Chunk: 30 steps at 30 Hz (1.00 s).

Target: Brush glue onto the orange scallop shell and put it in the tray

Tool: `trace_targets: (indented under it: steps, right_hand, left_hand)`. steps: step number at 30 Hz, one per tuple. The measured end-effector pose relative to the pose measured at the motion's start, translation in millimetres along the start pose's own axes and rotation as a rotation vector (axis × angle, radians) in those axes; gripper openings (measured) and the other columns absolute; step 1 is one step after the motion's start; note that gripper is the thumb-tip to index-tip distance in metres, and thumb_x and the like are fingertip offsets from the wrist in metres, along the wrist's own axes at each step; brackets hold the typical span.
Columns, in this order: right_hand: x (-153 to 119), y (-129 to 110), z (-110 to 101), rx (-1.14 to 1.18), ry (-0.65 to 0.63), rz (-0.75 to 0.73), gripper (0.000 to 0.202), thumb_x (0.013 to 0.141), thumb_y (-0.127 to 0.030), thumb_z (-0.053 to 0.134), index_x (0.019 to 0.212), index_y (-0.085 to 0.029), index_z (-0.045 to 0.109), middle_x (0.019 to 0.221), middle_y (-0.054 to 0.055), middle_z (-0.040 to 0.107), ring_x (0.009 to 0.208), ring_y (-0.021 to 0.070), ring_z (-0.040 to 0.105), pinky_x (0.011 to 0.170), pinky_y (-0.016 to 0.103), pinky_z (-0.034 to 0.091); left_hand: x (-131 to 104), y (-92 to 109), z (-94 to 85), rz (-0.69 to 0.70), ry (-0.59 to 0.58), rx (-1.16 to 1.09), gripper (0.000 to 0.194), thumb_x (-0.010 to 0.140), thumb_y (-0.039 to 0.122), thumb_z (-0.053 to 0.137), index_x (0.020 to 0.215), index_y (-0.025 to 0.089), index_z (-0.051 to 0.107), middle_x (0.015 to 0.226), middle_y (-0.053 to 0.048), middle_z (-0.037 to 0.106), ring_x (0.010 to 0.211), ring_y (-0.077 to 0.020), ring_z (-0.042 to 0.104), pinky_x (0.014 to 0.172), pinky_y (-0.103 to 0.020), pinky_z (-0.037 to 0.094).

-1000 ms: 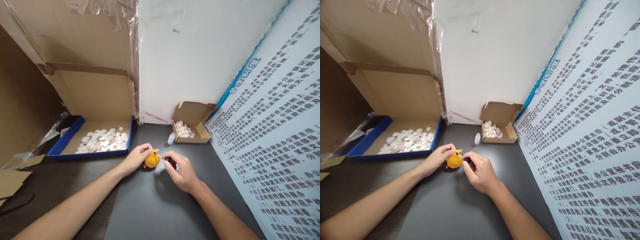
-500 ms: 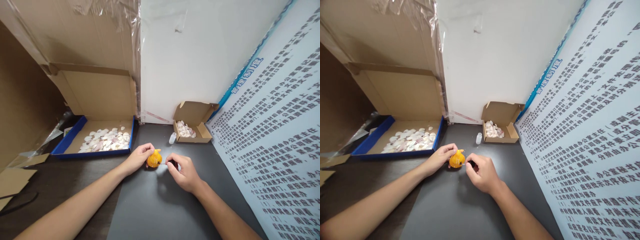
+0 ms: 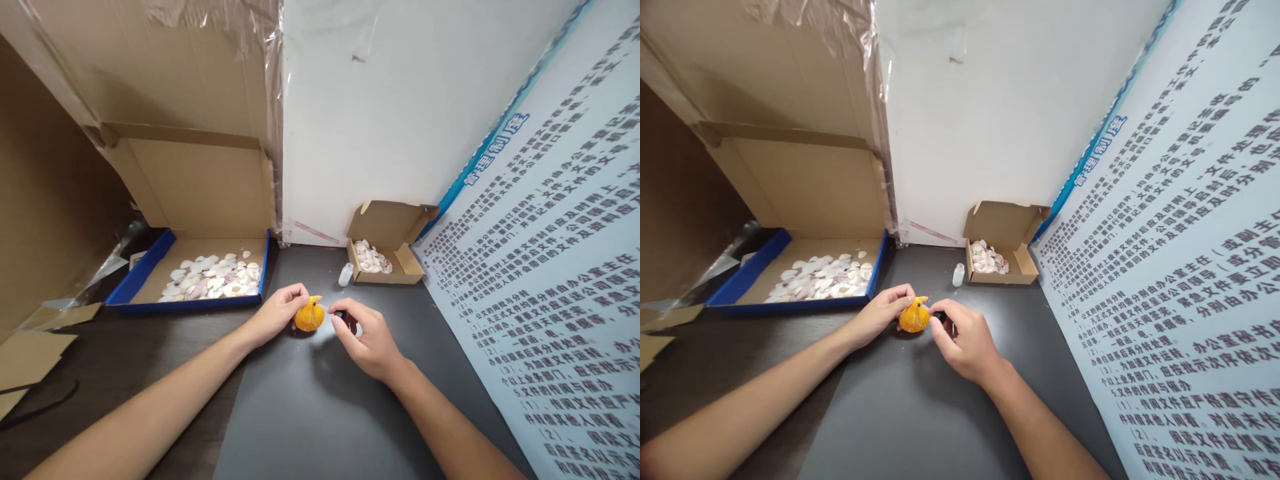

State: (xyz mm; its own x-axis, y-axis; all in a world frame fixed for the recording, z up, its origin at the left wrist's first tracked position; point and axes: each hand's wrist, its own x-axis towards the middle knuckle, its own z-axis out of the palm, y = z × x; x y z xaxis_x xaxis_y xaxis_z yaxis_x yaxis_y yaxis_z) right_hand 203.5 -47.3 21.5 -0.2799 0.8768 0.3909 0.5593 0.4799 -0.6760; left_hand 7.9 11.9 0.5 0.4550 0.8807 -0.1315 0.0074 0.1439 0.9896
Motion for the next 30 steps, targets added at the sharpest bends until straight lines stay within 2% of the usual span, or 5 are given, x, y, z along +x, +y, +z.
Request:
trace_targets:
  steps: [10,15,21,26,30]
  right_hand:
    - [0.3,2.2,1.3,0.006,0.01,0.001,0.015,0.09,-0.024,0.05,0.096,-0.018,0.063,0.07,-0.001,0.06,0.057,0.0111,0.051,0.057,0.022,0.04]
    - [0.1,1.0,0.0,-0.036,-0.048,0.019,0.016,0.089,-0.022,0.047,0.079,-0.018,0.06,0.061,-0.002,0.054,0.054,0.0114,0.049,0.055,0.023,0.037]
    - [-0.8,1.8,1.9,-0.012,0.012,-0.007,0.016,0.09,-0.023,0.048,0.096,-0.018,0.062,0.072,0.0,0.061,0.057,0.0109,0.051,0.058,0.021,0.04]
    - [-1.3,2.0,0.9,-0.034,-0.028,0.004,0.016,0.088,-0.021,0.048,0.076,-0.019,0.058,0.059,-0.003,0.052,0.052,0.0111,0.047,0.055,0.022,0.037]
    - [-0.4,1.0,1.1,-0.002,0.02,-0.002,0.014,0.09,-0.024,0.049,0.093,-0.018,0.062,0.069,-0.001,0.059,0.056,0.0113,0.051,0.057,0.022,0.039]
  left_hand:
    - [0.2,-3.3,-0.9,0.014,0.002,0.014,0.032,0.08,0.047,0.059,0.074,0.018,0.046,0.06,0.004,0.052,0.049,-0.0082,0.047,0.042,-0.017,0.035]
    - [0.2,-2.8,-0.9,0.001,0.005,0.026,0.03,0.081,0.045,0.058,0.074,0.018,0.046,0.061,0.003,0.054,0.049,-0.0084,0.047,0.043,-0.017,0.036]
    - [0.8,-4.5,-1.8,0.004,0.005,0.011,0.027,0.082,0.042,0.057,0.075,0.018,0.046,0.06,0.004,0.051,0.048,-0.0076,0.045,0.043,-0.017,0.035]
    - [1.6,-5.9,-1.9,-0.002,-0.004,0.008,0.029,0.083,0.043,0.056,0.074,0.018,0.045,0.061,0.004,0.052,0.048,-0.0079,0.046,0.043,-0.018,0.036]
    - [1.4,-5.0,-1.8,0.002,0.004,0.01,0.027,0.082,0.042,0.057,0.074,0.018,0.046,0.06,0.004,0.051,0.048,-0.0081,0.045,0.043,-0.018,0.036]
